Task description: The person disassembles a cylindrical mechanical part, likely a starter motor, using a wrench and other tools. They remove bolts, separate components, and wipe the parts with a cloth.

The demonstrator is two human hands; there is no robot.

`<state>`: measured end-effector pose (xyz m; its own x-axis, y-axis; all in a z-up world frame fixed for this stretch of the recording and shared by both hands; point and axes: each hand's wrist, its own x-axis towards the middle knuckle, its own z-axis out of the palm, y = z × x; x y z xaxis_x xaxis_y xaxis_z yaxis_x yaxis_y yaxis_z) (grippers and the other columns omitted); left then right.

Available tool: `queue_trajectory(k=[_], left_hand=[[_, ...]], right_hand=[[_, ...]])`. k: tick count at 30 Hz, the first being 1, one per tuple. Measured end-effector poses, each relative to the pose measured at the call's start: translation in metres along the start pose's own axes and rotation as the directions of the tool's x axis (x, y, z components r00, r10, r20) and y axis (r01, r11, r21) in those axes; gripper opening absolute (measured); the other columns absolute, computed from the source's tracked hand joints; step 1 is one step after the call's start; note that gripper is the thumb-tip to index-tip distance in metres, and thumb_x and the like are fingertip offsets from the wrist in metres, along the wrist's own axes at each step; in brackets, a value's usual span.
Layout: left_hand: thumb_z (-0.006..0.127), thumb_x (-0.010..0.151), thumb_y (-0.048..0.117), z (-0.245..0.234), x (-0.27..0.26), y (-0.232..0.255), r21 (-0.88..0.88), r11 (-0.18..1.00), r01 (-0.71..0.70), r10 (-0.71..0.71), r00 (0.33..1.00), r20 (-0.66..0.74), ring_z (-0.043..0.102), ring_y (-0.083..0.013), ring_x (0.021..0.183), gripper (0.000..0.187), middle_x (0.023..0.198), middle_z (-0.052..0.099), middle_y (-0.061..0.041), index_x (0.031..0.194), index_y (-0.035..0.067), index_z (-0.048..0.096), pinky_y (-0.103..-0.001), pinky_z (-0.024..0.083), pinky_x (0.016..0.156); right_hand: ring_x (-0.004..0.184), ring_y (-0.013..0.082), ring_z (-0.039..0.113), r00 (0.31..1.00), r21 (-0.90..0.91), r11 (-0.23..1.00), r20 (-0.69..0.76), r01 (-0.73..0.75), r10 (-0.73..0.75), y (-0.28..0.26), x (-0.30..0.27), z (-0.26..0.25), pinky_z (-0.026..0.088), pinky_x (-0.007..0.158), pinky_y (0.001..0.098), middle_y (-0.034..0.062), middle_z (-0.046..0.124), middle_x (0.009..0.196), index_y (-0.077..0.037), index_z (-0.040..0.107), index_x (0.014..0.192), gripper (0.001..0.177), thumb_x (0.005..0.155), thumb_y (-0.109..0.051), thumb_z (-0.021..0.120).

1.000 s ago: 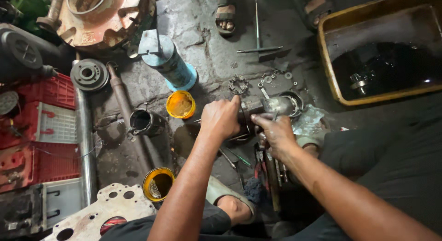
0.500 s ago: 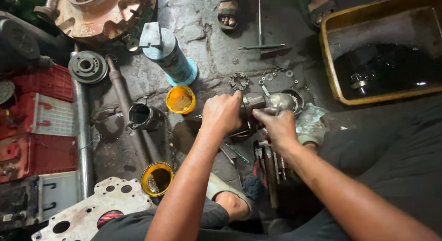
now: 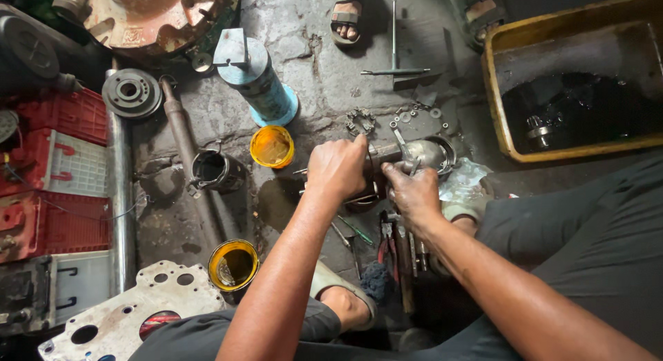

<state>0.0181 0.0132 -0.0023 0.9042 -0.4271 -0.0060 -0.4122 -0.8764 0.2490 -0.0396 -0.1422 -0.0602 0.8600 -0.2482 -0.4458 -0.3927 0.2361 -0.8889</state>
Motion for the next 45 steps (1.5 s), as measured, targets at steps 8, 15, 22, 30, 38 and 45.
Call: queue_trajectory(k=[8,15,22,30,38,45], left_hand=[[0.076,0.064,0.010,-0.003,0.001,0.002,-0.004,1.000,0.024,-0.024,1.000,0.020,0.071,-0.0421,0.080,0.036,0.080,0.072,-0.021,0.097,0.004,0.063,-0.051,0.057,0.068],[0.077,0.066,0.012,-0.003,0.000,0.001,0.014,1.000,0.027,-0.027,0.999,0.023,0.072,-0.0406,0.082,0.038,0.084,0.073,-0.020,0.101,0.007,0.064,-0.050,0.058,0.069],[0.082,0.067,0.058,-0.022,-0.007,0.010,-0.031,0.999,-0.023,0.023,1.000,0.003,0.070,-0.0414,0.079,0.069,0.083,0.072,-0.019,0.109,0.008,0.059,-0.053,0.056,0.068],[0.082,0.069,0.058,-0.016,-0.008,0.012,-0.022,0.999,0.024,-0.025,1.000,-0.017,0.071,-0.0415,0.079,0.067,0.084,0.073,-0.018,0.111,0.009,0.061,-0.052,0.057,0.069],[0.085,0.070,0.058,-0.016,-0.004,0.008,-0.030,1.000,-0.002,0.003,1.000,0.025,0.070,-0.0417,0.079,0.068,0.082,0.072,-0.018,0.108,0.008,0.060,-0.053,0.055,0.068],[0.090,0.064,0.052,-0.015,-0.003,0.004,-0.022,0.999,-0.031,0.032,0.998,0.053,0.070,-0.0411,0.083,0.068,0.082,0.072,-0.016,0.107,0.009,0.058,-0.052,0.054,0.070]], right_hand=[[0.044,0.0190,0.062,0.971,-0.077,0.993,0.213,-0.094,0.109,-0.043,-0.003,-0.027,0.048,0.041,0.0344,0.0085,0.067,0.060,-0.001,0.070,0.080,0.041,0.096,-0.036,0.054],[0.069,0.0289,0.066,0.986,-0.631,0.757,0.094,0.168,-0.140,-0.077,-0.036,-0.060,0.052,0.061,0.0438,0.0218,0.073,0.083,0.002,0.078,0.099,0.037,0.105,-0.031,0.060],[0.083,0.0221,0.073,0.960,0.299,0.937,0.260,-0.178,0.100,-0.060,-0.035,-0.076,0.060,0.074,0.0404,0.0110,0.078,0.105,-0.006,0.071,0.117,0.024,0.098,-0.013,0.057],[0.081,0.0195,0.068,0.907,0.054,0.971,0.372,-0.233,0.197,-0.011,-0.018,-0.067,0.055,0.075,0.0348,0.0092,0.072,0.090,-0.001,0.073,0.111,0.022,0.100,-0.015,0.060],[0.075,0.0164,0.057,0.945,-0.101,0.990,0.320,0.104,-0.066,0.005,-0.002,-0.057,0.045,0.068,0.0305,0.0106,0.068,0.087,0.004,0.079,0.113,0.028,0.096,-0.005,0.059],[0.094,0.0337,0.075,0.768,-0.638,0.478,0.305,0.604,-0.563,-0.008,-0.018,-0.027,0.057,0.086,0.0395,0.0260,0.074,0.107,0.006,0.070,0.120,0.032,0.093,-0.009,0.063]])
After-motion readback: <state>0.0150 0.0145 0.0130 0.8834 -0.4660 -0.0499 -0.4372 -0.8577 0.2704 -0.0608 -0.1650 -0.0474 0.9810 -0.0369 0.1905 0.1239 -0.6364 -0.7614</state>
